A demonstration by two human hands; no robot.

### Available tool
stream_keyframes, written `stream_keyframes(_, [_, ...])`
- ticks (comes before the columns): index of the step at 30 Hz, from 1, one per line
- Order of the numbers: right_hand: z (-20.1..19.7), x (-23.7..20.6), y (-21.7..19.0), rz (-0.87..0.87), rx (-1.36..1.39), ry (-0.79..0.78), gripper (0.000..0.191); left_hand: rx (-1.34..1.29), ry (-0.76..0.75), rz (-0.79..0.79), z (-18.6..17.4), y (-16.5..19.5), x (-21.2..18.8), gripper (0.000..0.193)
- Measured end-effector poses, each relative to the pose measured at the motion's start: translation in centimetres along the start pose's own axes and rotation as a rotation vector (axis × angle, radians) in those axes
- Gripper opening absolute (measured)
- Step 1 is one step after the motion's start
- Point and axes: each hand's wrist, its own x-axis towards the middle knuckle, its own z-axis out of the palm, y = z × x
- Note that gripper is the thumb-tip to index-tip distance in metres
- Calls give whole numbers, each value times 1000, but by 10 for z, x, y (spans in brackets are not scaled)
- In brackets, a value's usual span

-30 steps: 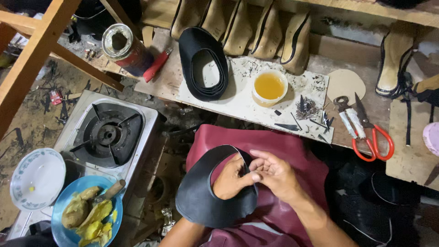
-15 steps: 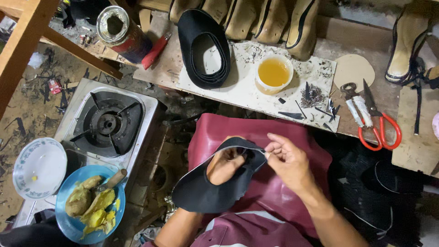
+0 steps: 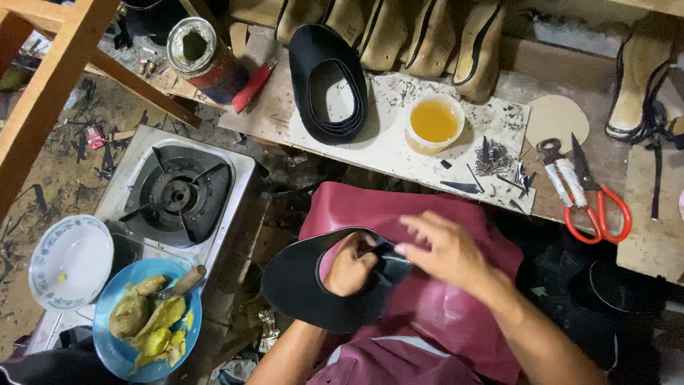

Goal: The person sits at a workbench and works on a black shoe upper, dipping fingers into a cup of glue and spreading it along the edge of the upper. They press and fold the edges together, turning the upper over to work on different sections, then set it on the bench.

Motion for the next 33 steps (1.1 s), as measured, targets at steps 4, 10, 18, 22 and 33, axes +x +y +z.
stream_keyframes(4, [-39, 36, 15, -246, -273, 382, 41, -48, 100, -170, -2, -8, 0, 32])
stream_keyframes(10, [-69, 102, 35, -239, -587, 433, 57, 229, 94, -39, -8, 50, -16, 34])
stream_keyframes(18, [-78, 124, 30, -167, -610, 305, 74, 227, 152, -12, -23, 23, -5, 40])
stream_keyframes(22, [-82, 116, 33, -142, -616, 283, 63, -159, 83, 57, -26, 0, 12, 48])
stream_keyframes(33, [-83, 111, 37, -248, -515, 331, 50, -360, -40, -20, -29, 53, 60, 49])
